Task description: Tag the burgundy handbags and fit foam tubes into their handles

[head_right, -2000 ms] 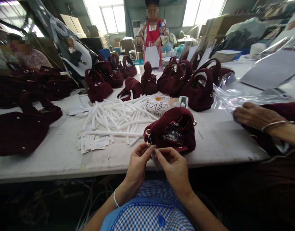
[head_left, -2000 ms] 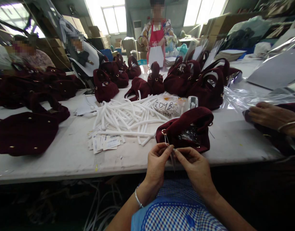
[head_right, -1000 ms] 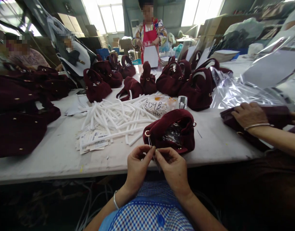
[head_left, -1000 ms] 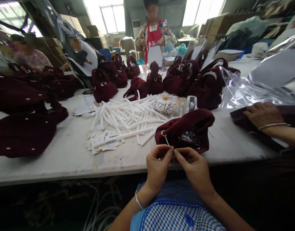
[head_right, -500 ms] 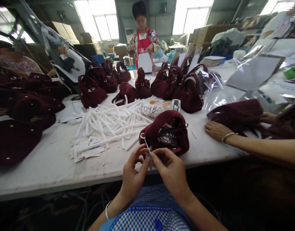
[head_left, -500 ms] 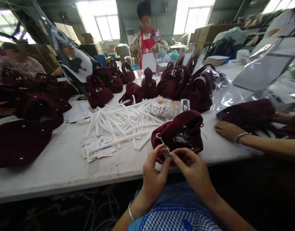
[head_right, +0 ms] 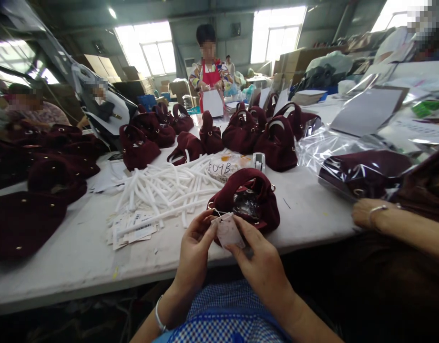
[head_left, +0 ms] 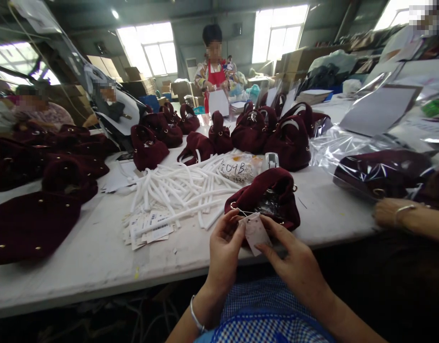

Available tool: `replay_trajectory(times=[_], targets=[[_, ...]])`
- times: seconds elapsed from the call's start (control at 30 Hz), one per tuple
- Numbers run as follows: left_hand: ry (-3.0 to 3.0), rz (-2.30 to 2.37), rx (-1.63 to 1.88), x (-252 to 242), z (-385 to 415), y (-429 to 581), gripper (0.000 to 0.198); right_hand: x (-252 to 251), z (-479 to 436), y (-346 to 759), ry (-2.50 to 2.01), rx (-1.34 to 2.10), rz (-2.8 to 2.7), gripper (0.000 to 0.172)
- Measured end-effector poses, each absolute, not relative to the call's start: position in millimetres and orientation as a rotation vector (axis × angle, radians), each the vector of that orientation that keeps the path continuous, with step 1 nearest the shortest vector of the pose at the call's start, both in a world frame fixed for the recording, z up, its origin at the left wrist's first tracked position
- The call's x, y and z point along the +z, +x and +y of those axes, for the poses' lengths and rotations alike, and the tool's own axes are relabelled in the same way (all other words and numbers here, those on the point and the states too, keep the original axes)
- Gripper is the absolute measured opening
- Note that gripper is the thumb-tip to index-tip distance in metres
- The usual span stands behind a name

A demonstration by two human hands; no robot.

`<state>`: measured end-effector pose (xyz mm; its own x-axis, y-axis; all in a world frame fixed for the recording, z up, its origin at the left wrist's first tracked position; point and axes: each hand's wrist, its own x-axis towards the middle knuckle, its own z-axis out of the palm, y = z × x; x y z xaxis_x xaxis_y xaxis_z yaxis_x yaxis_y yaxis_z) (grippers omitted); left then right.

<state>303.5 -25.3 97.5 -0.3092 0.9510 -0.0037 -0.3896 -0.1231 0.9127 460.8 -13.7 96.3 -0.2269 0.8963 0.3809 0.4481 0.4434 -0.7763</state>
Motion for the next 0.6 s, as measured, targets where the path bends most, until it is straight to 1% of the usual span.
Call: replay_trajectory(times=[0.1,0.2,0.27,0.37,0.4,0.47,0.53,0.6], targets=[[0.722,1.020,1.596,97.6,-24.9,305.7,0.039,103.1,-9.2,462.2,-1.164,0.674,-1.817,0.043],[0.803,1.058,1.576,100.1,-22.4,304.6,0.036,121.1,2.9,472.2,-1.152,0.619,-1.878,0.037],[0.934,1.151,1.639,105.2,-17.3,301.2,0.030,135.9,14.8,481.3,-1.118,0.464,-1.955,0.036],[1.220,1.326,1.720,115.9,-2.3,294.8,0.026,154.5,36.6,492.3,-1.042,0.098,-2.092,0.034],[1.321,1.366,1.716,119.3,4.2,293.2,0.029,158.4,44.2,494.2,-1.018,0.005,-2.143,0.033],[1.493,1.390,1.663,124.7,17.9,291.5,0.041,161.4,59.1,495.2,-0.976,-0.078,-2.241,0.035],[1.603,1.382,1.598,127.9,29.8,291.1,0.052,157.6,72.6,493.2,-0.954,-0.065,-2.321,0.038],[1.660,1.371,1.549,129.2,37.9,290.6,0.052,148.5,84.0,490.1,-0.979,-0.029,-2.387,0.042]])
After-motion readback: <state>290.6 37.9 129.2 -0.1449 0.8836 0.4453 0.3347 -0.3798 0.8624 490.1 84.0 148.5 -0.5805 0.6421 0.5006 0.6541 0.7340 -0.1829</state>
